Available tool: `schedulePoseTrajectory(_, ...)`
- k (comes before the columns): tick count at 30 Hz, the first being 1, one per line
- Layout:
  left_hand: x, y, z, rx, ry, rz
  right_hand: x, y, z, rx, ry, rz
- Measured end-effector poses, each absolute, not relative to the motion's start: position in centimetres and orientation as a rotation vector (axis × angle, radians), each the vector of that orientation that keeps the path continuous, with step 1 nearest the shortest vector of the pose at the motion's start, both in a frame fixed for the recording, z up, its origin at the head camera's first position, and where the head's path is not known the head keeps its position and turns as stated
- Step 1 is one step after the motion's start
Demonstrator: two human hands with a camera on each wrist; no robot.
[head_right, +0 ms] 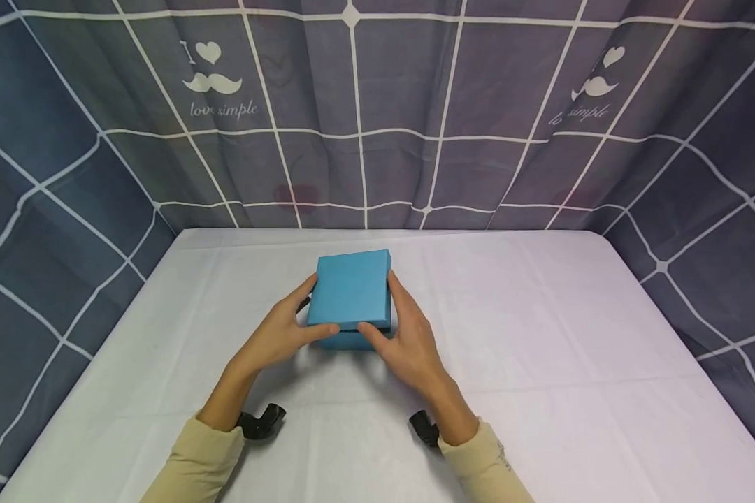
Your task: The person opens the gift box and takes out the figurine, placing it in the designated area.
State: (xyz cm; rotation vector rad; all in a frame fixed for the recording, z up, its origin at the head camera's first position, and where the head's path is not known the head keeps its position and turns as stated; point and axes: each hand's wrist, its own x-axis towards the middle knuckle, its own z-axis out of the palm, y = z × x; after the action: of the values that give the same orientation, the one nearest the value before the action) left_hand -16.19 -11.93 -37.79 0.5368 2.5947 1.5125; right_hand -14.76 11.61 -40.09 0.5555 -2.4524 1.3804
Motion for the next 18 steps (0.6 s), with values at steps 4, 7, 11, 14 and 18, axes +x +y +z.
schedulePoseTrajectory(4,-16.0,-12.0,-37.3,0.465,2.503,1.579,-14.6,11.2,-39.9,0.596,-2.381,1.365)
schedulePoseTrajectory(7,-16.0,-12.0,-37.0,0.439,2.472,1.592,-14.4,10.8,-39.8,0.614,-2.341,1.366)
schedulePoseTrajectory(11,-15.9,-11.4,-36.7,0.463,2.506,1.605,-14.2,10.1,-39.7,0.62,-2.291,1.409)
schedulePoseTrajectory(14,-15.7,-10.8,-36.3,0.423,2.586,1.601,-14.0,9.4,-39.7,0.629,-2.251,1.457)
schedulePoseTrajectory(18,-15.7,-9.8,-35.9,0.348,2.676,1.562,-13.9,8.3,-39.4,0.626,-2.193,1.453)
